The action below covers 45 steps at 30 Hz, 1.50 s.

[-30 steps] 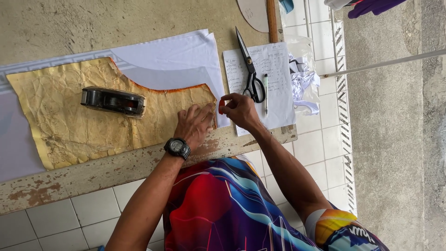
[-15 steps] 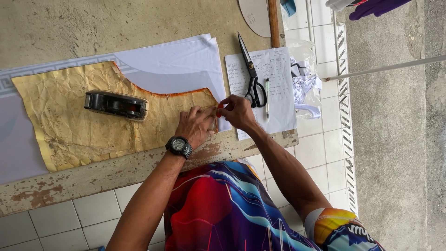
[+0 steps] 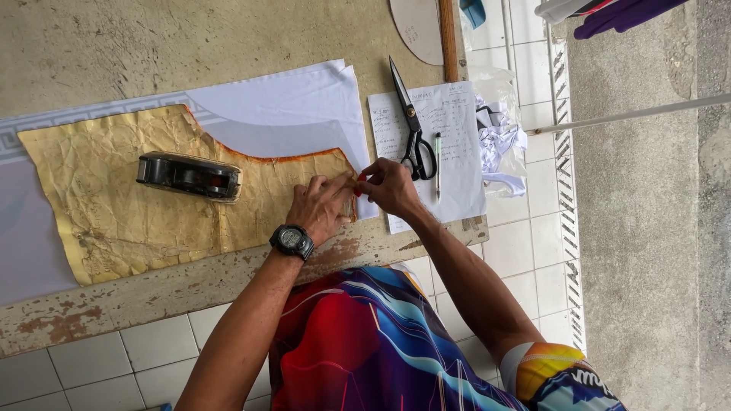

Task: Cutting printed jersey fabric with scissors and aligning a paper pattern on fabric for garment production.

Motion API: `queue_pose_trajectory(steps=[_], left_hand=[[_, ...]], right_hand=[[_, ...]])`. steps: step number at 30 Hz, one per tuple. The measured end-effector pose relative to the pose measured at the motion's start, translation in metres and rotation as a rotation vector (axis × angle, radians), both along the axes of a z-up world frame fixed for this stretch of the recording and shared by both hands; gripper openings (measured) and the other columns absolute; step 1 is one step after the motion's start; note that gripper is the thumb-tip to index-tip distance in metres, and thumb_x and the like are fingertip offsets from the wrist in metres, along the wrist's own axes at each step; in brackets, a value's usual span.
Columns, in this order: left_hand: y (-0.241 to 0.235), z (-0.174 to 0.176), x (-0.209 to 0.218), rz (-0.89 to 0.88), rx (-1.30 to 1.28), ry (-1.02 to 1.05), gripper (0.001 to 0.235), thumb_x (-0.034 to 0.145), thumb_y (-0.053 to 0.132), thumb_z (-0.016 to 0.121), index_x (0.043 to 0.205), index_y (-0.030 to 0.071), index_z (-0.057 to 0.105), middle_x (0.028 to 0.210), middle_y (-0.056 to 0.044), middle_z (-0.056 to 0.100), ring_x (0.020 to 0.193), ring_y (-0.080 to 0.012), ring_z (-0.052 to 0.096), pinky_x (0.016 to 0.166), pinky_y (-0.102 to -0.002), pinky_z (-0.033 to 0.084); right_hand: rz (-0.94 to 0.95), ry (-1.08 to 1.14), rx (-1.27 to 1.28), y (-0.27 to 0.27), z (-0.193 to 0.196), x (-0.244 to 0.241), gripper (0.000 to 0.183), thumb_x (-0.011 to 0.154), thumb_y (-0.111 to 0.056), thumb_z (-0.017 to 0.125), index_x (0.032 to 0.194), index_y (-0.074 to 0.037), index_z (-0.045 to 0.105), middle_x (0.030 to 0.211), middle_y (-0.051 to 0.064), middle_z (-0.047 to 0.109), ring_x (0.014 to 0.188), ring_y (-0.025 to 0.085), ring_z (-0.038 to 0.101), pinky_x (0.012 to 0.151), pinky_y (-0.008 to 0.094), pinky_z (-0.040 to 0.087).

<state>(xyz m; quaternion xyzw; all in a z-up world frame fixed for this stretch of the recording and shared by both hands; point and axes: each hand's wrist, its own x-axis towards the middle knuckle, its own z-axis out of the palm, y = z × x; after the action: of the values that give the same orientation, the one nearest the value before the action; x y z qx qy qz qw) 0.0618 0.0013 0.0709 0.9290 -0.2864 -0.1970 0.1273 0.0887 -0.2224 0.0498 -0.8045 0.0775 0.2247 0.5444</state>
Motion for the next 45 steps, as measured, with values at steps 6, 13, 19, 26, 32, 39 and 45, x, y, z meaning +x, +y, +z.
queue_pose_trajectory(steps=[6,13,19,26,32,39,45], left_hand=[[-0.002,-0.008,0.002,-0.002,-0.001,0.032,0.061,0.097,0.043,0.078,0.149,0.021,0.056,0.171,0.001,0.037,0.135,-0.0339,0.045,0.097,-0.058,0.053],[-0.011,-0.010,0.005,0.053,0.056,0.083,0.079,0.094,0.037,0.086,0.161,0.020,0.047,0.174,-0.003,0.029,0.133,-0.0341,0.045,0.095,-0.057,0.052],[-0.022,-0.008,0.002,0.109,0.096,0.072,0.086,0.089,0.035,0.092,0.162,0.022,0.048,0.175,-0.005,0.024,0.132,-0.0337,0.046,0.092,-0.055,0.052],[-0.031,-0.005,-0.002,0.193,0.101,0.007,0.073,0.094,0.026,0.086,0.158,0.028,0.051,0.167,-0.003,0.032,0.129,-0.0307,0.047,0.087,-0.053,0.050],[-0.034,0.000,-0.002,0.229,0.102,0.004,0.069,0.099,0.017,0.075,0.160,0.031,0.046,0.168,-0.002,0.030,0.127,-0.0310,0.048,0.087,-0.056,0.051],[-0.036,0.001,-0.001,0.239,0.101,0.018,0.056,0.103,0.019,0.068,0.156,0.030,0.051,0.171,-0.002,0.028,0.130,-0.0312,0.047,0.088,-0.055,0.050],[-0.037,0.000,0.000,0.251,0.116,0.023,0.055,0.104,0.021,0.069,0.155,0.030,0.053,0.170,-0.002,0.031,0.130,-0.0300,0.048,0.084,-0.051,0.050]], right_hand=[[-0.252,-0.126,0.002,-0.006,0.022,0.027,0.037,0.095,-0.017,0.089,0.121,0.005,0.074,0.087,0.017,0.080,0.065,0.018,0.078,0.059,0.030,0.063],[0.057,-0.209,-0.043,-0.020,0.052,0.046,0.038,0.102,-0.014,0.084,0.131,0.006,0.072,0.099,0.025,0.080,0.084,0.030,0.082,0.075,0.040,0.066],[0.493,-0.215,-0.079,-0.012,0.048,0.068,0.032,0.105,-0.003,0.074,0.134,0.010,0.071,0.103,0.032,0.080,0.091,0.042,0.083,0.085,0.053,0.066],[0.667,-0.201,-0.110,-0.004,0.035,0.086,0.030,0.105,-0.005,0.075,0.131,0.009,0.073,0.110,0.033,0.080,0.098,0.048,0.082,0.089,0.057,0.066],[0.689,-0.193,-0.117,-0.007,0.037,0.091,0.029,0.104,-0.005,0.076,0.129,0.009,0.074,0.113,0.032,0.080,0.101,0.047,0.082,0.091,0.058,0.066],[0.718,-0.224,-0.117,-0.002,0.037,0.093,0.028,0.101,-0.004,0.077,0.125,0.010,0.074,0.105,0.032,0.080,0.096,0.050,0.081,0.086,0.060,0.067],[0.678,-0.257,-0.107,0.007,0.016,0.109,0.028,0.104,-0.008,0.076,0.125,0.009,0.074,0.101,0.032,0.080,0.093,0.049,0.082,0.085,0.058,0.068]])
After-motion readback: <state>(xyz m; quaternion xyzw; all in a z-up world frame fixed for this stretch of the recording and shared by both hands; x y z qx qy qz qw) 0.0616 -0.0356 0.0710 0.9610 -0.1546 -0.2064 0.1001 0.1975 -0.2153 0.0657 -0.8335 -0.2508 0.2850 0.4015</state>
